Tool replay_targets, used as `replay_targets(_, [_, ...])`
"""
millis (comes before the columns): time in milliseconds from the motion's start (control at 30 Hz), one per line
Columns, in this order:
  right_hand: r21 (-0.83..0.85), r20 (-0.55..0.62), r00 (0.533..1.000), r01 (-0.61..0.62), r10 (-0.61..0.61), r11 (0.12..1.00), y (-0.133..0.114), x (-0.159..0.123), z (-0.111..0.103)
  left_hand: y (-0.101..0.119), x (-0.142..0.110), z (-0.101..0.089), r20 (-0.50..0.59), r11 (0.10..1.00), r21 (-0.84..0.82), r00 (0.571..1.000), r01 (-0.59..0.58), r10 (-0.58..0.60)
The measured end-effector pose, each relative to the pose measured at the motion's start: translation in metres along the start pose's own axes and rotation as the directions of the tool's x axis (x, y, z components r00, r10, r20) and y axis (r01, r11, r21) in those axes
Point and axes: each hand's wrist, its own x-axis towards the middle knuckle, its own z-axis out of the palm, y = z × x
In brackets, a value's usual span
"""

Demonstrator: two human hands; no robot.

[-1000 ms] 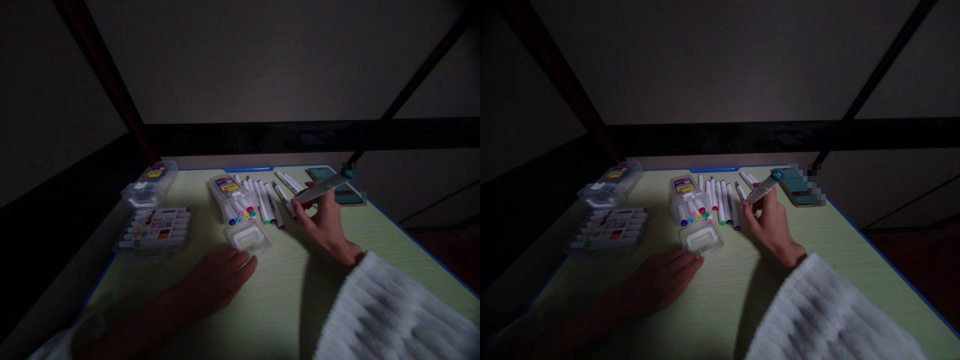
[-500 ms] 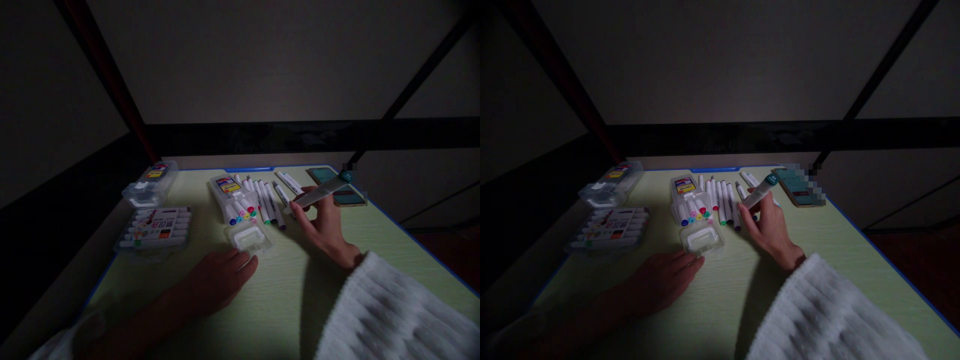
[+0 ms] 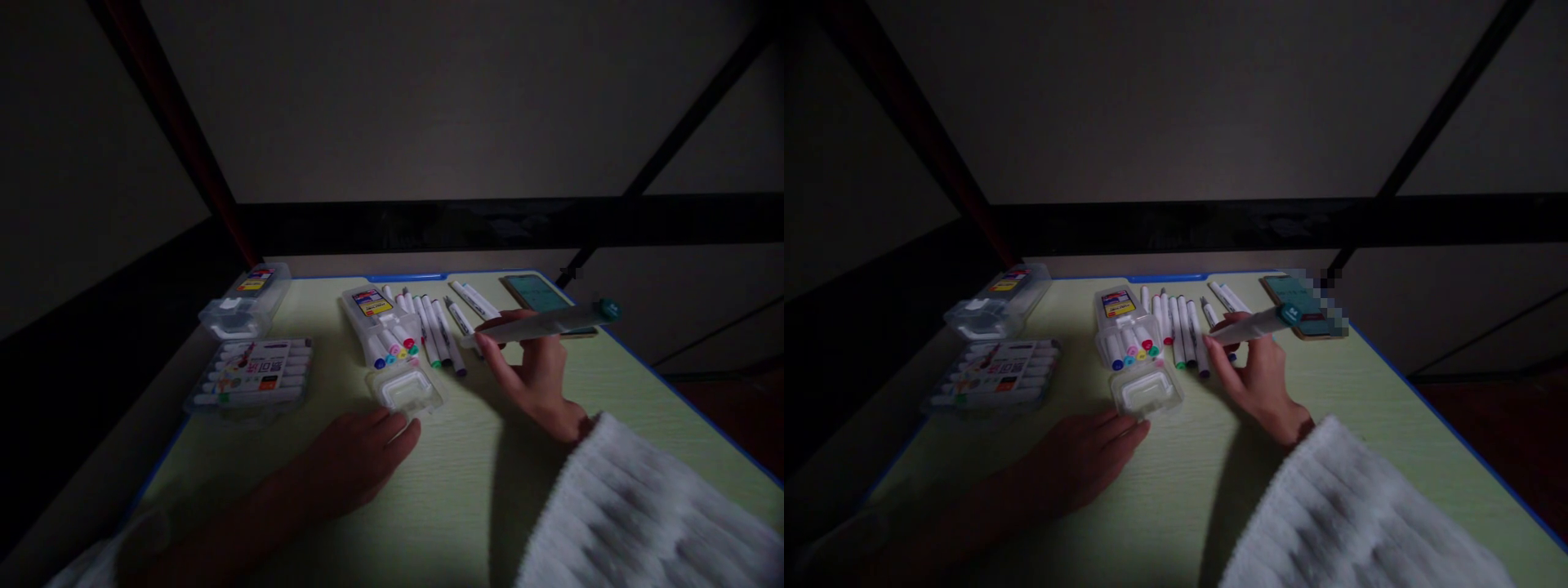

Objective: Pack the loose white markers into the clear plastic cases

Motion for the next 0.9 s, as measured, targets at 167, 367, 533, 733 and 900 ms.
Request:
replay_targets(167, [0.149, 0.021, 0.999, -0.051, 0.048, 0.988, 0.0016, -0.0028, 0.0052, -0.0002, 0.0007, -0.0001, 0.035, 1.0, 0.004, 0.999, 0.006, -0.006])
replay_targets(367, [0.119, 0.107, 0.994, -0.046, 0.034, 0.992, -0.0054, 0.0004, 0.0017, 0.0002, 0.0012, -0.001, 0.024, 1.0, -0.004, 1.0, 0.008, -0.008])
replay_targets(533, [0.18, 0.128, 0.992, -0.025, 0.001, 0.983, -0.0018, -0.0023, 0.0022, -0.0003, 0.0018, -0.0016, 0.026, 1.0, -0.004, 1.0, -0.002, 0.002])
replay_targets(733, [0.172, 0.107, 0.993, 0.023, -0.042, 0.985, 0.0026, -0.0053, 0.002, 0.0004, 0.0005, -0.0016, 0.055, 1.0, 0.004, 0.998, 0.009, -0.01])
replay_targets(900, [0.202, 0.111, 0.993, 0.022, -0.045, 0.979, 0.0012, -0.0056, 0.0021, 0.0003, 0.0002, 0.0011, 0.016, 1.0, 0.005, 1.0, 0.007, -0.007])
